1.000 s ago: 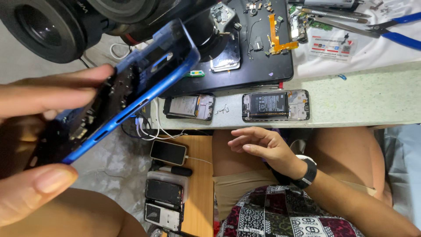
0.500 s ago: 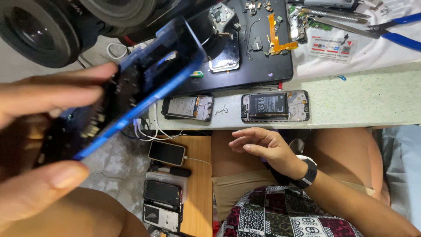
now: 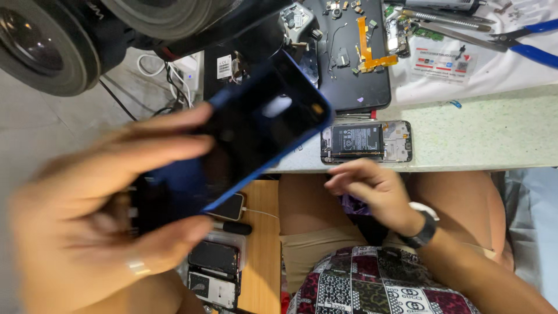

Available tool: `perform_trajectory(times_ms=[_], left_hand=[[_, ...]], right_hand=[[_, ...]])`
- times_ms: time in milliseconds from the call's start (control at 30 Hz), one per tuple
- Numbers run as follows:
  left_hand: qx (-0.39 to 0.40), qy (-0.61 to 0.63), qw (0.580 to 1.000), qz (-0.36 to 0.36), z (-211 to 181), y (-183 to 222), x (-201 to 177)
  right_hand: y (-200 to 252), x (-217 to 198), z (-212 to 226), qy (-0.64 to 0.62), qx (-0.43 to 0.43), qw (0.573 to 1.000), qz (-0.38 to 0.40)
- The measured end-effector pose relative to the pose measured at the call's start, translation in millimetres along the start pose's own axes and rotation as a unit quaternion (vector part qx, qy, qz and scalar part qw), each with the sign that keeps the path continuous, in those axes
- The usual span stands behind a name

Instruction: The person handles a disassembled smartphone, removes the back cover, and uses a plastic pry tool to separate the screen assembly from the frame. They manipulate internal components and reposition the back cover while working at a bench with tools and parts.

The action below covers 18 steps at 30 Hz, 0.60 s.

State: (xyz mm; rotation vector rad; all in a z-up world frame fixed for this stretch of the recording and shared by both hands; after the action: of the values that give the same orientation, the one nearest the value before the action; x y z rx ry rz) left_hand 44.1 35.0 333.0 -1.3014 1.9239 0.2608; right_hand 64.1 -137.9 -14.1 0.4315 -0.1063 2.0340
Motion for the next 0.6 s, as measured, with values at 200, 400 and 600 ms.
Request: perform_trajectory(times_ms=[200, 400, 600], left_hand=[[0.005, 0.016, 0.999, -0.049, 44, 14, 42], [0.028, -0.041, 0.996, -0.078, 104, 29, 84], [0.048, -0.11, 0.991, -0.057, 149, 33, 160]], right_hand=[[37, -96, 59, 0.261, -0.141, 0.911, -0.286], [40, -119, 87, 0.369, -0.129, 0.877, -0.279], [22, -68, 95, 0.472, -0.188, 0.842, -0.185]])
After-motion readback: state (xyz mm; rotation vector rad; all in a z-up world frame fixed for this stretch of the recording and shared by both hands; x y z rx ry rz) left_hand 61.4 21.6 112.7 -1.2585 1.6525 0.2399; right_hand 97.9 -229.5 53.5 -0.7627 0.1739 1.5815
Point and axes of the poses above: each hand's wrist, its own y-axis away from the middle knuckle, its own x-axis out of the palm, z = x × y, the point moved 10 cm from there along -y, towards the middle knuckle, and after that the axes turned 8 degrees about x, right-handed, at the moved point
